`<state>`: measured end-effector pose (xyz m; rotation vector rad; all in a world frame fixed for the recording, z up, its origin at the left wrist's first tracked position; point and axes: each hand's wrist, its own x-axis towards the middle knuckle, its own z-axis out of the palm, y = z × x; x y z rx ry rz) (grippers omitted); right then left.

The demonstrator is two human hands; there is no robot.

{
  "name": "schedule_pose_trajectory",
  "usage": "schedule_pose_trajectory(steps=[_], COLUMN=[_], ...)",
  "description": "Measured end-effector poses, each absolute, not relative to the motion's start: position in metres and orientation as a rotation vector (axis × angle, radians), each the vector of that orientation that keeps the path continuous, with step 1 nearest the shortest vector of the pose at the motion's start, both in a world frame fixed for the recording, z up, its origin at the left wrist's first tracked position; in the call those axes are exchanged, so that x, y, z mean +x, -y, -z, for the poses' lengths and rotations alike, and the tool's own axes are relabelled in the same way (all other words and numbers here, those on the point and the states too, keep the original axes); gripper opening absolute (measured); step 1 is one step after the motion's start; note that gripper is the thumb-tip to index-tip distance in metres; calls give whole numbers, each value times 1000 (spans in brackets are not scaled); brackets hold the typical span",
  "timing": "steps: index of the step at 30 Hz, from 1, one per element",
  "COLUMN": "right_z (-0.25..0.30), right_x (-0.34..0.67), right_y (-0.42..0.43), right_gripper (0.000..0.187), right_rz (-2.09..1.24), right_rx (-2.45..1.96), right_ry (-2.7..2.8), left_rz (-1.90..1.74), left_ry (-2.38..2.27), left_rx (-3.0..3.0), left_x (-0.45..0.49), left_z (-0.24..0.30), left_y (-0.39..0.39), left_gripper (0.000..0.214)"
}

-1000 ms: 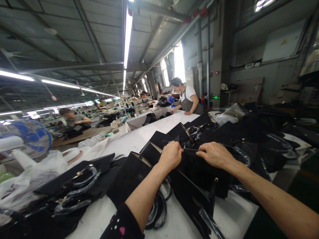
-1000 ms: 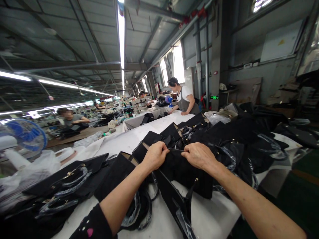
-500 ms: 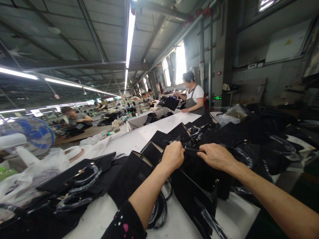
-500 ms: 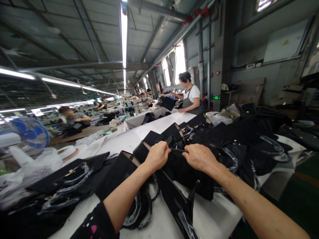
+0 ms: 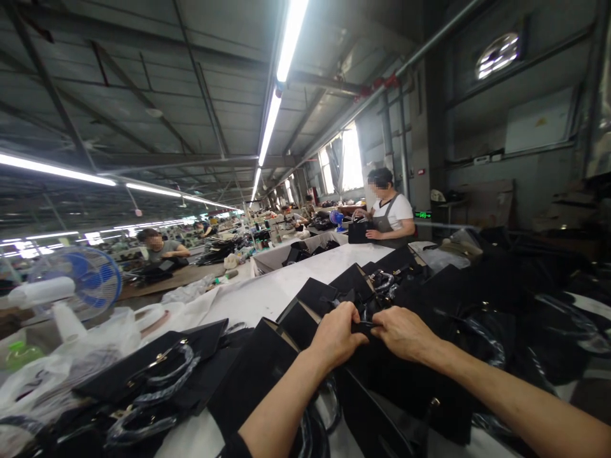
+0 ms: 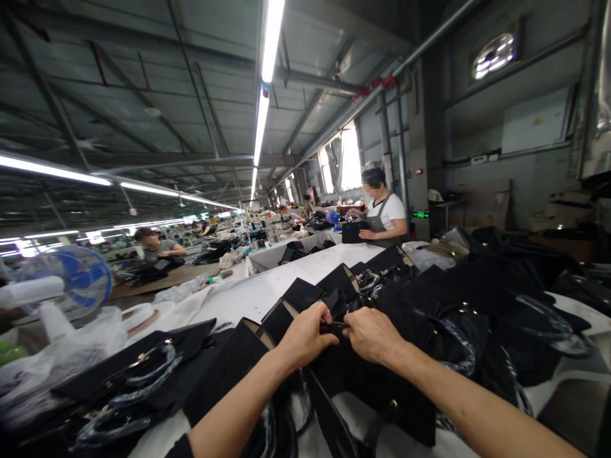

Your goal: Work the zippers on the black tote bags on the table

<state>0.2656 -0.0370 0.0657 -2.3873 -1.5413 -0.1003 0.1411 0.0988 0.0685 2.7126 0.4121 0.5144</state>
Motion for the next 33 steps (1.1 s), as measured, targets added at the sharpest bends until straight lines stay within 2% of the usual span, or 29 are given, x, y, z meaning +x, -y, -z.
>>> schedule_pose_trajectory(steps=[2,9,14,18,24,33], right_z=[-70,-69,-64,-61,-57,-53], right_x=[262,264,276,282,285,288], right_y=[46,64,61,60,59,57], right_gripper=[18,23,24,29,24,27], right_rz=[11,-98,-142,-105,-71,-41], right_rx=[-2412,-2412,-2370,-2288,-2154,-2144], right_ry=[1530,1472,1453,1495,1553,1556], left_rz=[-386,-181,-218,-317,-532,-607], left_ry=[-409,-448,-447,-418,-248,-198], left_rx=[2699,2481,2406,2363,2470,2642], left_x=[129,125,136,138,135,137], left_z=[-71,-61,-53,-50,-56,-59], left_y=[-102,-119,-119,-116,-106,-103], left_gripper=[46,32,34,25,21,7])
